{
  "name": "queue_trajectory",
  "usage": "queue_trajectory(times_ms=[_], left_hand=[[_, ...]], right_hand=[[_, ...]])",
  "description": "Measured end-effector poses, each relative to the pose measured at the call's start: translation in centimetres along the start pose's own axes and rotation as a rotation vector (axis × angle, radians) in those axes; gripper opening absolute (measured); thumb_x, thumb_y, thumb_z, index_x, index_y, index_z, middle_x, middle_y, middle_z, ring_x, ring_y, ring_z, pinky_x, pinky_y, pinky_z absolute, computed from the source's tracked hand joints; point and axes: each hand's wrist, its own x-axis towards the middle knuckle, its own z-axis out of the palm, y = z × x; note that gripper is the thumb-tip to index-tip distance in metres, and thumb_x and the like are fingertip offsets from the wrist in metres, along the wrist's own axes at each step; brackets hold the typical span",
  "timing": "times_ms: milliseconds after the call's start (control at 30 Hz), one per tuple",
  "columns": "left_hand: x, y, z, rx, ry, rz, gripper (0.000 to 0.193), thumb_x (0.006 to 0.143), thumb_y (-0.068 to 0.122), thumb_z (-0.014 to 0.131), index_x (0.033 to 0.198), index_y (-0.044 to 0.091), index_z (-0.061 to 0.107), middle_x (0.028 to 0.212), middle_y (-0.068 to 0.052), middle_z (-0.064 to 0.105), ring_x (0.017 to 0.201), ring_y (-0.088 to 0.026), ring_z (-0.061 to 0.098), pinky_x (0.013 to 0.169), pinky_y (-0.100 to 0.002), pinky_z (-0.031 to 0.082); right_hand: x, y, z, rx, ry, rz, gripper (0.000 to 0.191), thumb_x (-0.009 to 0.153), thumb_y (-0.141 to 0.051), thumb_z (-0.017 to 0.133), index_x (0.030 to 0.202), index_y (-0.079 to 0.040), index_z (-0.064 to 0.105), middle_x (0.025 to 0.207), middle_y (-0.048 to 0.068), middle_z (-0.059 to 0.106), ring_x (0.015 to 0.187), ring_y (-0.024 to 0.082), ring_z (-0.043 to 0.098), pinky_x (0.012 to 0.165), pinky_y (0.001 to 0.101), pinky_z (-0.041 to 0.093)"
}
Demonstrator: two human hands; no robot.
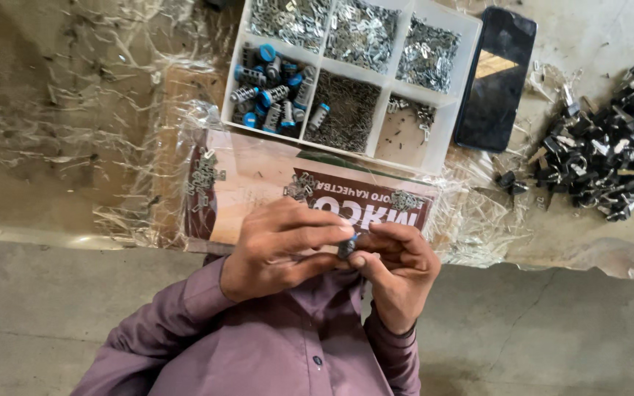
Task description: The person picks small metal fitting parts from a compartment organizer box and assembles them together by hand, pressing components onto each other, then places the finished assemblies into a basket beside the table, repeating the cycle continuously.
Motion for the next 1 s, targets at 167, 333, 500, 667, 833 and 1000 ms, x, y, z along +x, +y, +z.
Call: queue_trajectory(times_ms=[167,333,500,667,833,1000], left_hand=[[-0.7,0.3,-1.4,-0.062,0.05,-0.039,0.046,0.08,0.015,0.091,0.122,0.014,0.072,0.119,-0.005,0.074,0.098,-0.02,0.073,0.083,-0.032,0.059],[-3.0,0.0,-5.1,-0.235,0.357,-0.206,0.043,0.084,0.01,0.092,0.121,0.003,0.071,0.123,-0.013,0.073,0.092,-0.012,0.068,0.071,-0.024,0.057],[-5.2,-0.2,-8.8,-0.112,0.533,-0.196,0.043,0.087,0.006,0.088,0.125,-0.002,0.069,0.125,-0.015,0.071,0.084,-0.008,0.064,0.073,-0.022,0.057],[-6.3,0.4,-9.1,-0.055,0.591,-0.227,0.045,0.085,0.002,0.088,0.125,-0.002,0.067,0.126,-0.016,0.069,0.084,-0.009,0.063,0.075,-0.021,0.057],[-6.3,0.0,-7.9,-0.077,0.516,-0.244,0.044,0.086,0.003,0.089,0.125,-0.001,0.068,0.123,-0.017,0.071,0.087,-0.009,0.064,0.078,-0.023,0.055],[-5.7,-0.1,-5.5,-0.056,0.414,-0.3,0.043,0.083,0.004,0.089,0.12,0.001,0.069,0.122,-0.015,0.072,0.084,-0.007,0.064,0.071,-0.019,0.053]], right_hand=[[1.1,-0.1,1.6,0.254,-0.284,0.085,0.031,0.088,0.0,0.079,0.116,0.006,0.066,0.095,0.012,0.074,0.083,0.015,0.07,0.072,0.0273,0.056],[0.6,-1.0,7.6,-0.878,-0.342,-0.705,0.033,0.088,-0.02,0.083,0.117,-0.013,0.068,0.104,0.004,0.071,0.09,0.017,0.069,0.077,0.0287,0.055],[2.0,-2.0,12.4,-1.034,-0.467,-0.857,0.06,0.089,-0.038,0.082,0.138,-0.009,0.063,0.102,0.005,0.06,0.082,0.018,0.061,0.063,0.0315,0.048],[2.2,-1.8,13.9,-1.156,-0.504,-0.78,0.075,0.084,-0.054,0.077,0.141,-0.008,0.062,0.093,0.007,0.053,0.079,0.021,0.059,0.057,0.0339,0.046],[1.6,-1.0,9.7,-1.011,-0.534,-1.069,0.034,0.096,-0.027,0.076,0.126,-0.012,0.068,0.118,0.006,0.062,0.093,0.024,0.059,0.08,0.0373,0.051],[1.3,-0.5,6.3,-0.871,-0.586,-1.042,0.036,0.082,-0.015,0.073,0.118,-0.008,0.071,0.12,0.008,0.064,0.102,0.025,0.065,0.086,0.0387,0.052]])
